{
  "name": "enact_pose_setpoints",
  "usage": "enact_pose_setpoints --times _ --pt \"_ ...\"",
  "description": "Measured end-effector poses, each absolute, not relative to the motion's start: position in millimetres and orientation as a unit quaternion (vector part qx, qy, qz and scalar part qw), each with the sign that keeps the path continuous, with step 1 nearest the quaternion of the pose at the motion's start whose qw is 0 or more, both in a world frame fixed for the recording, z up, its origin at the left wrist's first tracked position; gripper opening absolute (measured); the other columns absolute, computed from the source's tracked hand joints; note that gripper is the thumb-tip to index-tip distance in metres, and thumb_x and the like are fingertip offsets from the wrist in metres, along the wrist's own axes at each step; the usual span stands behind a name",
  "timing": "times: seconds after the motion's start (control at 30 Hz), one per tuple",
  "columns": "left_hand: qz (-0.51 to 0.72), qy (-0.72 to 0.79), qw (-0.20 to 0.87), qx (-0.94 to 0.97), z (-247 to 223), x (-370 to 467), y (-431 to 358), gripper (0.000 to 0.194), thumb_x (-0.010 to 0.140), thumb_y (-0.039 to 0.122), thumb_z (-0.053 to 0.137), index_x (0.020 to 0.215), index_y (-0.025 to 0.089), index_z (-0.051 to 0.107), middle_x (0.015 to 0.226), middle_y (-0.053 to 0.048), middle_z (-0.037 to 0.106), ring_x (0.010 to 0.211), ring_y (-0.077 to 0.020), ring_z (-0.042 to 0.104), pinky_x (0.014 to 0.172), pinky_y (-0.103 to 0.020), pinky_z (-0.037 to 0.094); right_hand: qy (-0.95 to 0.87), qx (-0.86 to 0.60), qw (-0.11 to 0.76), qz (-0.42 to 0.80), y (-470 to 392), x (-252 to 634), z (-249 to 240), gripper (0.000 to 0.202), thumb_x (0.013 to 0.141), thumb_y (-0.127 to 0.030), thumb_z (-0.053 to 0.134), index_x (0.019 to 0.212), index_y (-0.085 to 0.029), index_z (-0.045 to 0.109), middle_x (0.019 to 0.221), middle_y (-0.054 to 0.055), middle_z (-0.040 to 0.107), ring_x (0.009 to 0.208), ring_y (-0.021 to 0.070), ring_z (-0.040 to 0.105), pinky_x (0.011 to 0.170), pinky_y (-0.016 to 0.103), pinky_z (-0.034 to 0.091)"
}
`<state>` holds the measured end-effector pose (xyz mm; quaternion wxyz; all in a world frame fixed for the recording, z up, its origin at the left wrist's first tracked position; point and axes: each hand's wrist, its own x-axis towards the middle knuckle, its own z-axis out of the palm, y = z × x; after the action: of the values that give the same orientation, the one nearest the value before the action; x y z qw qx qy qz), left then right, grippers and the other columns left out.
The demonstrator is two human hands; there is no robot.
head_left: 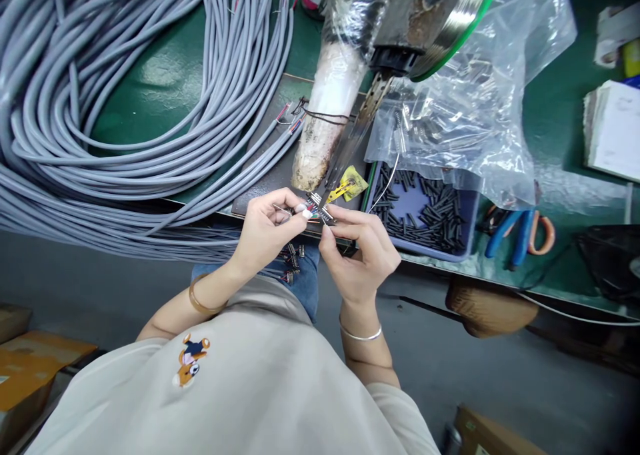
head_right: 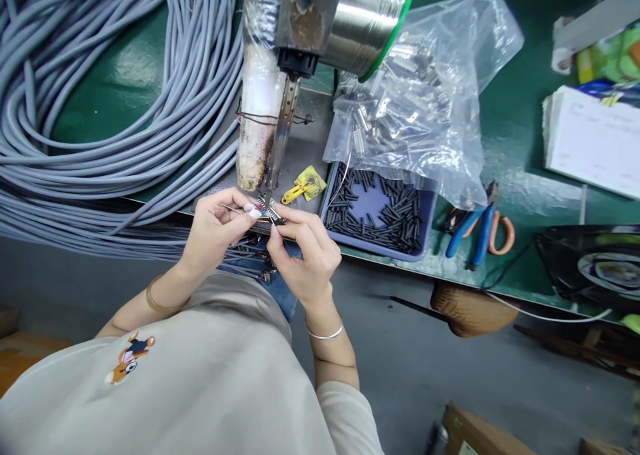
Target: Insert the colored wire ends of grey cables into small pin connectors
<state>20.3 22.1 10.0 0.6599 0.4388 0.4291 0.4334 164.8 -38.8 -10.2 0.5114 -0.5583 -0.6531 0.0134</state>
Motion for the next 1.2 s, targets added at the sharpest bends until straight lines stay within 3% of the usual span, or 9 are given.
enact_pose_setpoints --times 0.43,0.8,1.2 --pt "0.430 0.414 0.672 0.439 7.9 19.1 19.8 0.024 0.071 0.026 0.082 0.067 0.016 0.060 0.067 0.004 0.061 0.044 -0.0012 0.038 0.040 -0.018 0.030 -0.686 -0.548 0.476 -0.049 -42.7 163.6 -9.6 0.019 0.085 -0.009 0.073 0.089 -0.025 0.064 0.107 0.003 0.081 0.085 0.0161 0.079 0.074 0.027 0.065" --pt "0.427 0.423 0.670 0.437 7.3 19.3 17.7 0.023 0.070 0.023 0.081 0.067 0.017 0.059 0.066 0.004 0.058 0.042 -0.0004 0.033 0.037 -0.018 0.022 -0.657 -0.560 0.504 -0.003 -40.1 163.4 -9.7 0.020 0.085 -0.009 0.074 0.092 -0.025 0.065 0.101 0.001 0.080 0.090 0.0169 0.077 0.079 0.031 0.063" --pt "0.450 0.405 0.656 0.451 8.6 19.5 18.3 0.018 0.072 0.020 0.077 0.069 0.016 0.059 0.065 0.005 0.059 0.042 0.0000 0.036 0.039 -0.016 0.028 -0.662 -0.561 0.497 -0.025 -40.2 161.2 -7.5 0.018 0.085 -0.010 0.073 0.087 -0.025 0.064 0.100 0.001 0.081 0.086 0.0157 0.078 0.074 0.028 0.063"
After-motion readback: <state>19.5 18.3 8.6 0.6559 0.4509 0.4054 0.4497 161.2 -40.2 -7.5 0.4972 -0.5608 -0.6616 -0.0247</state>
